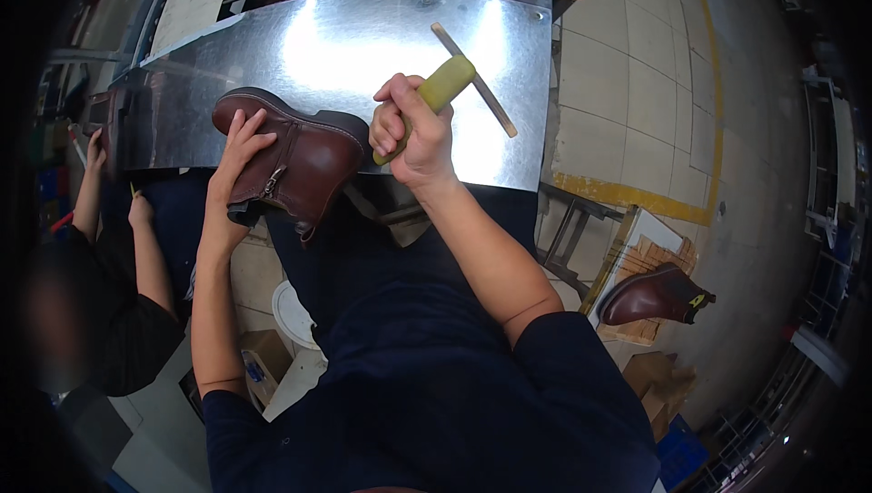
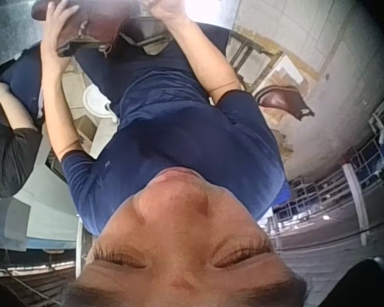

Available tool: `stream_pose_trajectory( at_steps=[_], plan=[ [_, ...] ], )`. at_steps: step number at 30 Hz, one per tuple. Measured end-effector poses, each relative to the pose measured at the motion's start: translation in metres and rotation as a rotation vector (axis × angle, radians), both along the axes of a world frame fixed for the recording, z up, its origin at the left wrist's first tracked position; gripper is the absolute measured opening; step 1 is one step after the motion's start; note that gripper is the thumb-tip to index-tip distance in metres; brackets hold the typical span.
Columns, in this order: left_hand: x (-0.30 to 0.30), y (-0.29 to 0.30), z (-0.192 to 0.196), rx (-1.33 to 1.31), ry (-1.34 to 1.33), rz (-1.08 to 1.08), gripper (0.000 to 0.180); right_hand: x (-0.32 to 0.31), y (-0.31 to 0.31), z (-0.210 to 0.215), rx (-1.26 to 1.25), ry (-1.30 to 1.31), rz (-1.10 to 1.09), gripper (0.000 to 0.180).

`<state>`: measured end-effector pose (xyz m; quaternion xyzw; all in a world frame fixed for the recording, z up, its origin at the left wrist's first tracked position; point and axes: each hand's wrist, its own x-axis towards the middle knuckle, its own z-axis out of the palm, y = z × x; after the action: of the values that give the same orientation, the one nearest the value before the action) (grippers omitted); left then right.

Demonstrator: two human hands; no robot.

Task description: Cleaning and finishing boots on a manufacturing line using a tool.

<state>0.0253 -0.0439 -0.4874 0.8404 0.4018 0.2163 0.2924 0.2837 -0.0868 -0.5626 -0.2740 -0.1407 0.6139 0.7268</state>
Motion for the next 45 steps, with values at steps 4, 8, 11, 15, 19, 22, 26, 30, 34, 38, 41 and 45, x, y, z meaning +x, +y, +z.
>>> stream_pose_trajectory(
  at_steps=[4,8,11,15,19,22,26,30,34,38,41,45],
  plan=[
    [-0.005,0.000,-0.010,0.010,0.005,0.003,0.055,-0.014,0.011,0.000,-0.044,0.018,0.001,0.031],
    [-0.013,-0.003,-0.008,0.022,-0.029,0.013,0.053,-0.024,0.020,0.012,-0.087,-0.024,0.017,0.030],
    [-0.020,-0.005,-0.016,-0.001,-0.069,-0.053,0.053,-0.027,0.026,0.023,-0.087,-0.126,0.043,0.029],
    [-0.028,-0.013,-0.025,-0.031,-0.152,-0.068,0.058,-0.038,0.033,0.033,-0.095,-0.237,0.104,0.027],
    [-0.038,-0.019,-0.035,-0.001,-0.144,-0.072,0.064,-0.061,0.050,0.047,-0.151,-0.326,0.157,0.023],
    [-0.043,-0.025,-0.042,0.016,-0.170,-0.068,0.064,-0.075,0.057,0.052,-0.198,-0.403,0.215,0.022],
    [-0.045,-0.027,-0.040,-0.003,-0.161,-0.064,0.066,-0.093,0.069,0.054,-0.203,-0.594,0.277,0.022],
    [-0.043,-0.025,-0.039,0.016,-0.180,-0.072,0.073,-0.111,0.086,0.052,-0.172,-0.745,0.311,0.024],
    [-0.043,-0.029,-0.034,0.063,-0.150,-0.046,0.066,-0.109,0.096,0.049,-0.200,-0.627,0.339,0.027],
    [-0.042,-0.034,-0.033,0.135,-0.044,-0.009,0.082,-0.045,0.114,0.019,-0.122,-0.536,0.055,0.025],
    [-0.010,-0.049,-0.021,0.315,0.151,0.150,0.081,-0.008,0.122,0.006,-0.208,-0.520,0.035,0.026],
    [0.012,-0.065,-0.018,0.212,0.068,0.195,0.071,-0.014,0.158,-0.047,-0.111,-0.638,0.060,0.023]
  ],
)
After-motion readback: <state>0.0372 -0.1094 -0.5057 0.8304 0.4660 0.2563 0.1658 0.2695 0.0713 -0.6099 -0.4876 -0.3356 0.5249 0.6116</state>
